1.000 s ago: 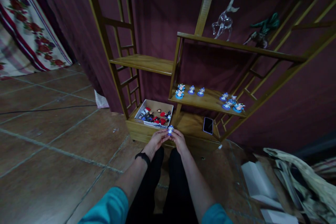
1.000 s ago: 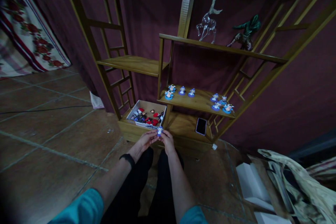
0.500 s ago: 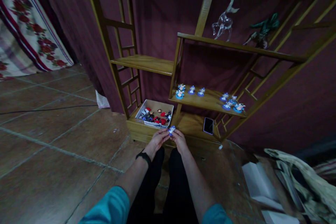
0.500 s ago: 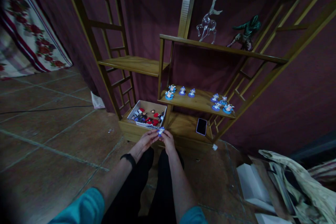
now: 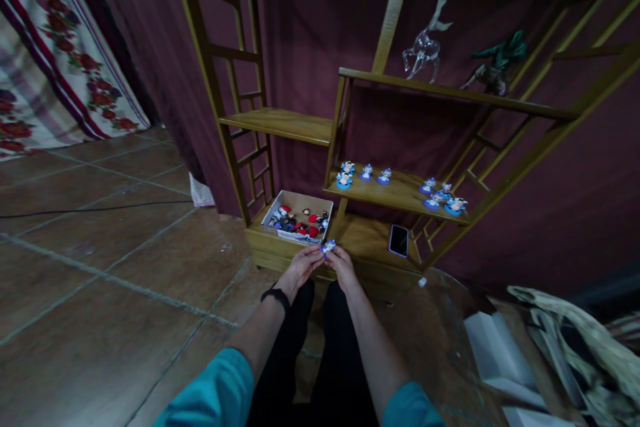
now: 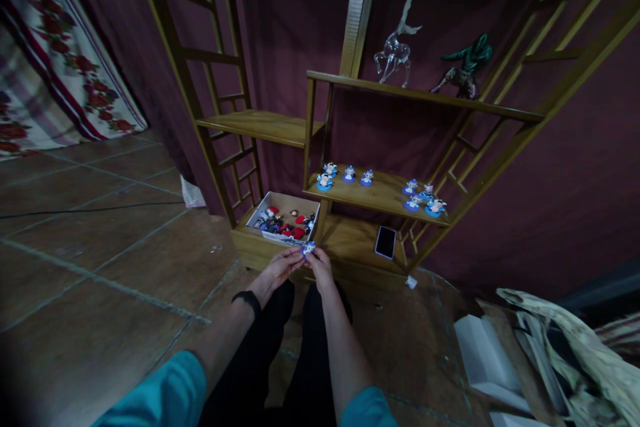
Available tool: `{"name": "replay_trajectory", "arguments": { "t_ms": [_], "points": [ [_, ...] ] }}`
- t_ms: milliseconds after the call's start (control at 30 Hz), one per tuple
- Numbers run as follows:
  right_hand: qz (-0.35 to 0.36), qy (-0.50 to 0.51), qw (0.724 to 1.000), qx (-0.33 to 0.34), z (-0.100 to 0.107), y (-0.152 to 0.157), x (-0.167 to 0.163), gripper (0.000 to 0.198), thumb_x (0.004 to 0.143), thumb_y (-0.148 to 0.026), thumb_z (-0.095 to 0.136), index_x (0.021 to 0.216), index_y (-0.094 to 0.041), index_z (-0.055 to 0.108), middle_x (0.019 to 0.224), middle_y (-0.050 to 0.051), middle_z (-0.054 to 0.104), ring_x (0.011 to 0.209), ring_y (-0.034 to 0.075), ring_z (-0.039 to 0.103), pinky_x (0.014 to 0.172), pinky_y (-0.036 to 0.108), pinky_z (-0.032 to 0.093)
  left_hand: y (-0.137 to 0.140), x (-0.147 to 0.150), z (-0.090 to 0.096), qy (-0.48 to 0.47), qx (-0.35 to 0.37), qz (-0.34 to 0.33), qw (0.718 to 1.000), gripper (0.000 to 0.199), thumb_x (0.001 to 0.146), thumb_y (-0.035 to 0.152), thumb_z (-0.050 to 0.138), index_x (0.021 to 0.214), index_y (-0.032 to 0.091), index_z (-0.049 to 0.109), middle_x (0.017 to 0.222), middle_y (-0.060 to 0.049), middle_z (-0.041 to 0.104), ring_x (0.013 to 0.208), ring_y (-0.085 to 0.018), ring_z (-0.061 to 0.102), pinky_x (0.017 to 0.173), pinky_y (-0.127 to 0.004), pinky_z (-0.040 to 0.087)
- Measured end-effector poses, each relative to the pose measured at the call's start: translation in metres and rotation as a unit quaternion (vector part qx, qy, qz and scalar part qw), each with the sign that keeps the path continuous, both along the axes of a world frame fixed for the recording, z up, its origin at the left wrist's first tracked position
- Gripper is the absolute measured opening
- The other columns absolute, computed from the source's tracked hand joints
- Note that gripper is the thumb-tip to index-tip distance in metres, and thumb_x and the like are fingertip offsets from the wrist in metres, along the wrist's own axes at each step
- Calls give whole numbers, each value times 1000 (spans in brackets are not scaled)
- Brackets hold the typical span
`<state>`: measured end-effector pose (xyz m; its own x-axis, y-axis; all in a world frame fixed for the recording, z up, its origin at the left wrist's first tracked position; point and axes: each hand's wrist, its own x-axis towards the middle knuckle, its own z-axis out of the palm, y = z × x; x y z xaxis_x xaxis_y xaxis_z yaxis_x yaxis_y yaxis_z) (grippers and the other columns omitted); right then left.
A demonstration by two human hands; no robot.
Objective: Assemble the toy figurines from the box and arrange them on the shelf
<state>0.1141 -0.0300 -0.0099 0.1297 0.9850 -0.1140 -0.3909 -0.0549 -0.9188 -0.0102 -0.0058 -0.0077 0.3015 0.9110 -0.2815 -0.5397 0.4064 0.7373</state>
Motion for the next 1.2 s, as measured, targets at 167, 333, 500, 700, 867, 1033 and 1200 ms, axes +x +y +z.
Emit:
{"name": "replay_trajectory", "arguments": {
  "t_ms": [167, 333, 500, 700, 867, 1033, 1200],
  "points": [
    [5, -15, 1000, 5, 4, -6, 0, 34, 57, -34, 70, 87, -17, 64, 84, 3, 67, 69, 13, 60, 61, 22, 46, -6, 1, 2, 12, 1, 15, 1000, 25, 60, 0, 70, 81, 10, 63, 75, -6, 68, 68, -12, 65, 69, -23, 52],
    [6, -44, 999, 19, 6, -11, 1, 30, 60, -33, 68, 86, -18, 64, 83, 2, 67, 70, 12, 60, 61, 22, 46, -11, 0, 4, 19, 15, 8, 1000, 25, 57, 0, 72, 79, 10, 63, 73, -6, 68, 67, -13, 65, 69, -24, 52],
    [1, -57, 998, 17, 1, -10, 1, 29, 56, -31, 70, 81, -18, 66, 78, 1, 67, 65, 11, 59, 57, 21, 45, -14, 1, 6, 29, 11, 5, 1000, 20, 59, 3, 71, 76, 10, 63, 74, -7, 68, 68, -14, 64, 68, -23, 52],
    [4, -29, 1000, 7, -3, -7, 3, 36, 54, -33, 71, 85, -15, 67, 77, 4, 68, 62, 13, 60, 55, 23, 45, -15, 1, 7, 44, 3, 18, 999, 20, 57, 4, 73, 73, 9, 63, 69, -7, 67, 61, -13, 63, 59, -20, 51],
    [0, -30, 1000, 9, -4, -8, 2, 35, 54, -33, 72, 84, -16, 67, 80, 3, 68, 62, 12, 60, 57, 23, 46, -14, 1, 9, 50, -1, 17, 999, 17, 58, 4, 72, 71, 9, 64, 67, -7, 67, 58, -12, 62, 57, -19, 50],
    [0, -15, 1000, 5, -6, -6, 0, 35, 53, -33, 73, 83, -15, 66, 79, 3, 68, 62, 12, 60, 58, 24, 47, -13, 3, 8, 60, 3, 32, 998, 16, 58, 4, 71, 72, 9, 66, 66, -7, 66, 55, -10, 61, 55, -18, 48],
    [1, -24, 1000, 6, -6, -5, 1, 31, 53, -33, 73, 78, -15, 65, 75, 2, 67, 60, 12, 60, 57, 23, 47, -9, 4, 5, 69, 12, 29, 997, 15, 58, 3, 70, 71, 8, 66, 65, -7, 66, 53, -10, 59, 53, -18, 47]
  ]
}}
